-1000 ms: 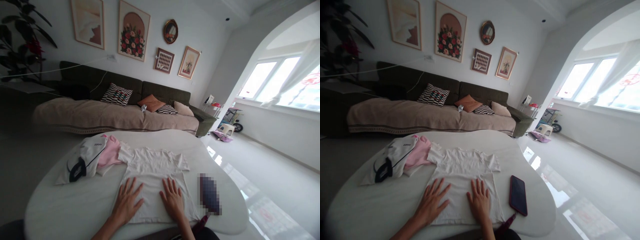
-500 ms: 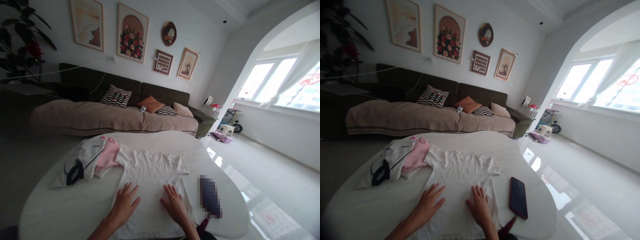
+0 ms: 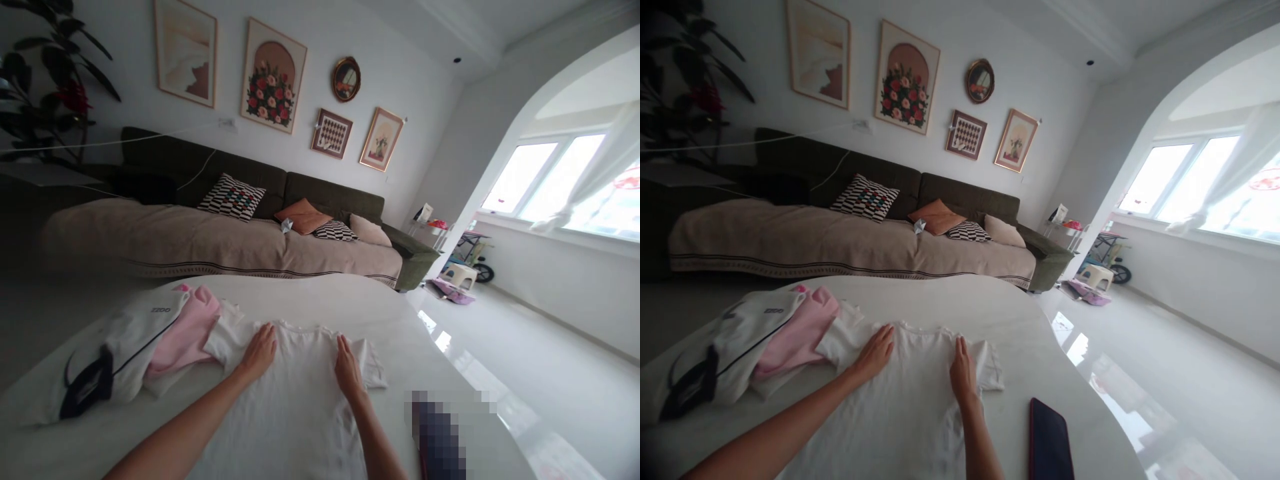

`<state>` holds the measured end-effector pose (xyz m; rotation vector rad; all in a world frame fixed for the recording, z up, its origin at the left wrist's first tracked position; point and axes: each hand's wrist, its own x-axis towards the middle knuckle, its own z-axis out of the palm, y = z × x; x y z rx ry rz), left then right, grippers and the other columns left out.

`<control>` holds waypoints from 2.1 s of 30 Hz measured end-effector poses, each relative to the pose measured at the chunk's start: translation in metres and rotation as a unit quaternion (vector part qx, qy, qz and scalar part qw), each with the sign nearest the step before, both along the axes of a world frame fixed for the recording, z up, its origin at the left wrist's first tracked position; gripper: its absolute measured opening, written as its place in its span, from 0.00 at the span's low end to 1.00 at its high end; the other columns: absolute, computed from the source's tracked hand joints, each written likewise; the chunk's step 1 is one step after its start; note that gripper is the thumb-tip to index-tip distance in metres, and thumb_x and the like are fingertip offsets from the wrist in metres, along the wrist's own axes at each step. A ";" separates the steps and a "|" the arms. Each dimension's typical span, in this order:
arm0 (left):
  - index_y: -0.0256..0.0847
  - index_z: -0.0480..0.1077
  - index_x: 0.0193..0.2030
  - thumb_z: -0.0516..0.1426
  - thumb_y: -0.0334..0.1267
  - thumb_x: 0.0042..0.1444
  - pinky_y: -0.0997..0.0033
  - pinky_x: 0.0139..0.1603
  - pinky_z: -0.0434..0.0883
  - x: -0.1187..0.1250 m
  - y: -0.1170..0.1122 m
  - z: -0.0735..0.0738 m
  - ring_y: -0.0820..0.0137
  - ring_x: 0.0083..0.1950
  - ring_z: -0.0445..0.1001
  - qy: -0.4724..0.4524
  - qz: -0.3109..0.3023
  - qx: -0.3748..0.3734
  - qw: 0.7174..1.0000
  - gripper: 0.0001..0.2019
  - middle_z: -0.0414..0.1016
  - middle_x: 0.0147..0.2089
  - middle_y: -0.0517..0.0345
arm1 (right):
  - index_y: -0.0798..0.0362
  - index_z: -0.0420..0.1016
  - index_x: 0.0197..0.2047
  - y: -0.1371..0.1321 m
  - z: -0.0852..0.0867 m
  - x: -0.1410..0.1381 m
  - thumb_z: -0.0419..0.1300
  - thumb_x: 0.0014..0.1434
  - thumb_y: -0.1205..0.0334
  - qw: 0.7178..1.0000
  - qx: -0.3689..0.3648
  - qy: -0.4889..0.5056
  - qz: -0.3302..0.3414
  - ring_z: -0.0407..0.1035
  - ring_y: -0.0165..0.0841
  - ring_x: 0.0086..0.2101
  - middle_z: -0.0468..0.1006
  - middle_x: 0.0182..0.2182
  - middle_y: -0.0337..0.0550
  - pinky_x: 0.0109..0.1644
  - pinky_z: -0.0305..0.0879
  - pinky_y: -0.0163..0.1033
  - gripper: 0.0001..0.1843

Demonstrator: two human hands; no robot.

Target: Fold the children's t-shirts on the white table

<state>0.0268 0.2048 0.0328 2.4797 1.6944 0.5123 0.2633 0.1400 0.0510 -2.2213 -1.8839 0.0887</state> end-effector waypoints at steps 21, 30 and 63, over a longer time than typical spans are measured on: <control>0.51 0.51 0.65 0.43 0.60 0.56 0.50 0.63 0.46 0.010 0.060 -0.013 0.47 0.68 0.42 0.050 0.039 0.001 0.998 0.32 0.48 0.69 0.53 | 0.41 0.38 0.67 0.067 0.000 0.029 0.38 0.62 0.42 0.996 -0.086 -0.023 -0.017 0.32 0.38 0.65 0.41 0.67 0.38 0.63 0.35 0.57 0.32; 0.48 0.51 0.66 0.43 0.60 0.56 0.50 0.63 0.45 0.007 0.056 -0.006 0.48 0.68 0.41 0.042 0.029 -0.014 0.999 0.33 0.47 0.69 0.51 | 0.48 0.38 0.67 -0.035 0.007 -0.087 0.39 0.61 0.39 0.991 -0.043 0.055 0.113 0.31 0.40 0.65 0.36 0.66 0.42 0.62 0.39 0.59 0.37; 0.37 0.67 0.50 0.55 0.41 0.58 0.53 0.50 0.68 -0.080 0.003 0.054 0.63 0.51 0.69 0.118 0.093 -0.054 0.987 0.15 0.68 0.52 0.51 | 0.53 0.74 0.37 -0.161 -0.013 -0.228 0.60 0.43 0.73 0.992 0.046 0.111 0.034 0.69 0.48 0.39 0.76 0.36 0.48 0.44 0.63 0.53 0.16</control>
